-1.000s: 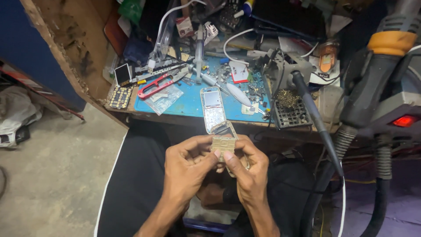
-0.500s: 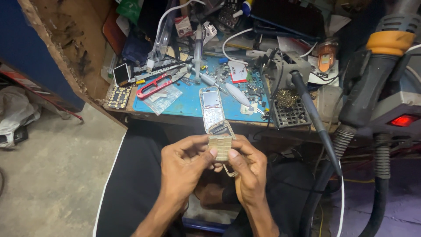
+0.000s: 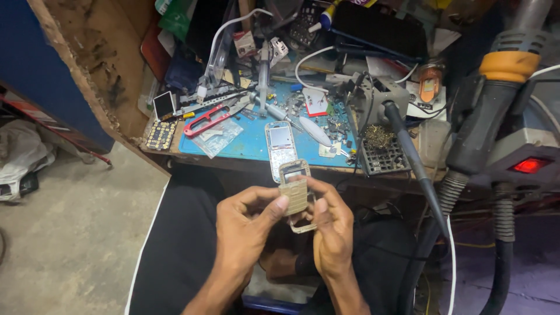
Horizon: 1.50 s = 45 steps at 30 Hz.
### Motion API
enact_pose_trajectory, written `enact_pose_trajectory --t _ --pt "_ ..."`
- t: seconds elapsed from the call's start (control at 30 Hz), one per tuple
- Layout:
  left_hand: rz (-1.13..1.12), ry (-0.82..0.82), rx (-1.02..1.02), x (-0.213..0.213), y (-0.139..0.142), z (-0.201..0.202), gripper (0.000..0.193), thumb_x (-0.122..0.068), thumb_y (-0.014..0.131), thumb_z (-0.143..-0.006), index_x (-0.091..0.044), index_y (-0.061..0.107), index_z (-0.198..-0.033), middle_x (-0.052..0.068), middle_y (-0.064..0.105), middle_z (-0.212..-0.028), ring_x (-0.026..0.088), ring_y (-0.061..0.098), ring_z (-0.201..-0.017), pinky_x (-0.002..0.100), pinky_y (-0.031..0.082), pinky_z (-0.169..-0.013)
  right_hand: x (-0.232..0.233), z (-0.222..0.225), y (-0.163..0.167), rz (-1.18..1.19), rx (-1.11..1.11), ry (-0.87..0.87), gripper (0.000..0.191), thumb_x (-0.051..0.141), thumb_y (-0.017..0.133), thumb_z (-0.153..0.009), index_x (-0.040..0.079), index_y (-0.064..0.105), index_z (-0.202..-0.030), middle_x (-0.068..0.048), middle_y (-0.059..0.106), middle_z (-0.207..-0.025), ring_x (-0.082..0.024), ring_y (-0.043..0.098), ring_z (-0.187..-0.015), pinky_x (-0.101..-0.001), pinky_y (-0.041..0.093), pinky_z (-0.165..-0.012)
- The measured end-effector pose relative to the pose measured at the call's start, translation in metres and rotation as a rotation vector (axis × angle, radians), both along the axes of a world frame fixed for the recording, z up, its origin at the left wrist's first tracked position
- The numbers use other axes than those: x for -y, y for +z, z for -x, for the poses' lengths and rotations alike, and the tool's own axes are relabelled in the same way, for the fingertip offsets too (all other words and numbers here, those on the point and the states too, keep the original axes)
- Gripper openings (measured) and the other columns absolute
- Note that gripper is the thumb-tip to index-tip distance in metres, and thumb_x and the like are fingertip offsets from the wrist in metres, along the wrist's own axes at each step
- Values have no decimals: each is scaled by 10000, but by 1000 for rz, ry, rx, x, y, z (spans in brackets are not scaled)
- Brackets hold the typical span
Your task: The person applies a liquid to the phone's internal components, uses a hot air gun to heat the area, and then reassembles the phone by placing the keypad and casing back together.
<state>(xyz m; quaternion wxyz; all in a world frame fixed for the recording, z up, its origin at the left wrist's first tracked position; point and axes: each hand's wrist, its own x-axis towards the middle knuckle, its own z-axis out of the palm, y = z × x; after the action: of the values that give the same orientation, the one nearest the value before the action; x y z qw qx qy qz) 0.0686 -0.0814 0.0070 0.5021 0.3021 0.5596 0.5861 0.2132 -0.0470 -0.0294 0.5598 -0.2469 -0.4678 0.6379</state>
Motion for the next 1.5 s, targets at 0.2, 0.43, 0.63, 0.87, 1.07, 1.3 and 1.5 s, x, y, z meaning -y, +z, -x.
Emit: enact_pose_trajectory --t 0.2,0.43,0.63,0.87,1.07,1.3,1.5 --pt "36 5 16 0 3 -3 215 -89 803 -843 65 765 -988 72 777 -836 59 635 -661 215 502 -584 1 2 -3 73 56 -91 264 102 678 -984 -62 610 -1179 -193 724 -1201 -172 699 -946 -300 570 -793" --pt "-253 -12 12 -4 -1 -10 546 -242 646 -964 -55 468 -1445 135 634 -1283 171 628 -1156 297 520 -985 7 4 -5 39 216 -146 186 62 662 -989 -37 621 -1142 -183 717 -1095 -161 685 -956 -285 553 -829" --pt "-165 -46 91 -7 -3 -10 520 -315 528 -998 -116 417 -1466 118 591 -1306 199 604 -1176 352 507 -991 21 18 6 -89 215 13 138 61 647 -989 -30 589 -1075 -224 688 -1303 -237 662 -1195 -350 514 -1030" --pt "-131 56 237 -6 3 3 395 -240 528 -998 -75 482 -1354 142 627 -1178 216 662 -1047 359 551 -881 25 19 12 -11 54 140 161 98 619 -1011 -23 528 -1067 -296 592 -1486 -249 574 -1306 -380 414 -1119" --pt "-154 107 249 -4 12 3 383 -239 511 -1017 -70 483 -1359 124 620 -1166 167 632 -971 307 537 -784 21 18 10 -8 -56 101 171 108 595 -1017 -25 524 -1097 -321 601 -1425 -298 583 -1318 -429 426 -1142" --pt "-207 137 280 -5 14 5 391 -243 454 -1032 -50 434 -1371 136 593 -1159 153 678 -936 286 547 -763 19 16 7 37 -181 41 227 145 578 -1048 -67 550 -1127 -294 657 -1239 -326 629 -1187 -466 463 -1087" --pt "-238 211 244 -4 9 5 403 -272 444 -1045 -64 395 -1387 144 582 -1171 172 656 -904 304 554 -752 23 15 8 -41 -161 -6 226 169 616 -1053 -46 568 -1100 -280 680 -1184 -324 638 -1209 -461 461 -1108"
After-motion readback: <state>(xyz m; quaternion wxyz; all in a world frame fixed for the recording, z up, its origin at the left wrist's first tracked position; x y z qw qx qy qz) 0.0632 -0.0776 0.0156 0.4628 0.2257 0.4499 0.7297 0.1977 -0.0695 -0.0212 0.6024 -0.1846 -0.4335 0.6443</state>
